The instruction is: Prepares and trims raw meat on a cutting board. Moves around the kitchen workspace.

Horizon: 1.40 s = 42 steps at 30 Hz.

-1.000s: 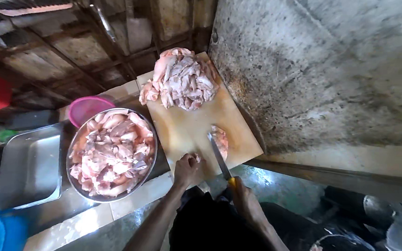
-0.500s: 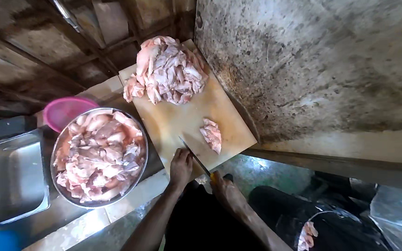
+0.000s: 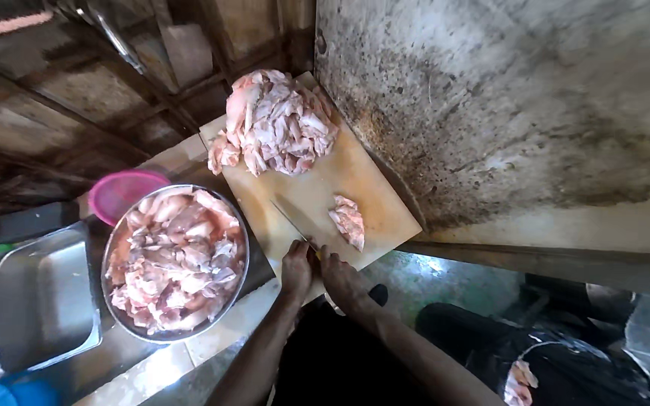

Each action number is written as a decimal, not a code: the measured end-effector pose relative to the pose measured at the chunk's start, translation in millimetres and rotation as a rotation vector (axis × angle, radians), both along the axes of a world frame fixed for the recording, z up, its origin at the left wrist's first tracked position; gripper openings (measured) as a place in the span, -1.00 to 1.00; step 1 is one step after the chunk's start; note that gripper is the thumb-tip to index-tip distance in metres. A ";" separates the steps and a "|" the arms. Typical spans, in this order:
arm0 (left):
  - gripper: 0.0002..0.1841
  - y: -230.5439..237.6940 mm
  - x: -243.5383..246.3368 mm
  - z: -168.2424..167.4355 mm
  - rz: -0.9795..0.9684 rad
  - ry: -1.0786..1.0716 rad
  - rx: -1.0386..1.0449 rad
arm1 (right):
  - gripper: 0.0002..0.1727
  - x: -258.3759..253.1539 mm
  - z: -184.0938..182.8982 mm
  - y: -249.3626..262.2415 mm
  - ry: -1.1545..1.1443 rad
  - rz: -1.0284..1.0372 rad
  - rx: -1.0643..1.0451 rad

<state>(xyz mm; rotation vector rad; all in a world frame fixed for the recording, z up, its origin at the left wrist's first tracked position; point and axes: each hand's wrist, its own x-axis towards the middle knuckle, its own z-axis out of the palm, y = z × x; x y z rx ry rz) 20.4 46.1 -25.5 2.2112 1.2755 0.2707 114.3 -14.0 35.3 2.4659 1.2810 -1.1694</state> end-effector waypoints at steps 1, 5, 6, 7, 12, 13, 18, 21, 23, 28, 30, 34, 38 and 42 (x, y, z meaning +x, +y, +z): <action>-0.84 -1.3 0.0 -0.2 -0.006 0.013 0.009 | -0.49 2.0 0.7 -5.0 0.002 0.013 -0.003; -0.84 -2.2 3.5 0.0 -0.007 0.066 0.002 | -0.43 22.7 -3.0 -66.3 0.032 0.015 -0.041; -0.84 -0.7 4.1 -0.6 -0.007 0.074 -0.009 | -0.44 28.3 -5.4 -84.6 0.020 0.003 -0.041; -0.85 0.0 4.5 -1.8 -0.005 0.070 -0.010 | -0.46 32.9 -7.6 -99.2 0.004 -0.005 -0.036; -0.81 2.4 -0.1 4.0 -0.045 0.074 -0.050 | -0.50 46.7 -4.9 -109.2 0.064 -0.074 -0.033; -0.82 2.8 -3.5 4.0 -0.042 0.040 -0.059 | -0.50 52.1 -7.9 -110.3 0.110 -0.099 -0.010; -0.87 7.5 -20.4 2.6 0.034 -0.171 -0.178 | -0.53 71.1 -12.2 -119.5 0.244 -0.156 0.335; -0.82 6.8 -26.3 10.1 0.039 -0.190 -0.147 | -0.55 67.0 2.5 -121.5 0.167 -0.187 0.485; -0.83 5.2 -25.4 13.1 0.036 -0.159 -0.092 | -0.55 63.5 7.7 -124.4 0.066 -0.204 0.564; -0.83 1.7 -8.6 22.3 0.016 -0.079 0.011 | -0.59 58.7 16.6 -134.2 -0.145 -0.243 0.738; -0.81 2.2 -0.4 25.5 -0.007 -0.077 0.003 | -0.61 56.5 18.1 -140.2 -0.255 -0.221 0.803; -0.67 6.4 13.4 43.7 0.171 -0.315 -0.204 | -0.63 54.6 22.6 -150.9 -0.483 -0.156 0.849; -0.74 21.4 8.9 56.4 0.308 -0.636 -0.056 | -0.63 51.0 26.4 -155.7 -0.608 -0.169 0.807; -0.72 38.1 -2.2 82.0 0.009 -0.575 0.070 | -0.64 40.9 21.4 -160.4 -0.632 -0.190 0.786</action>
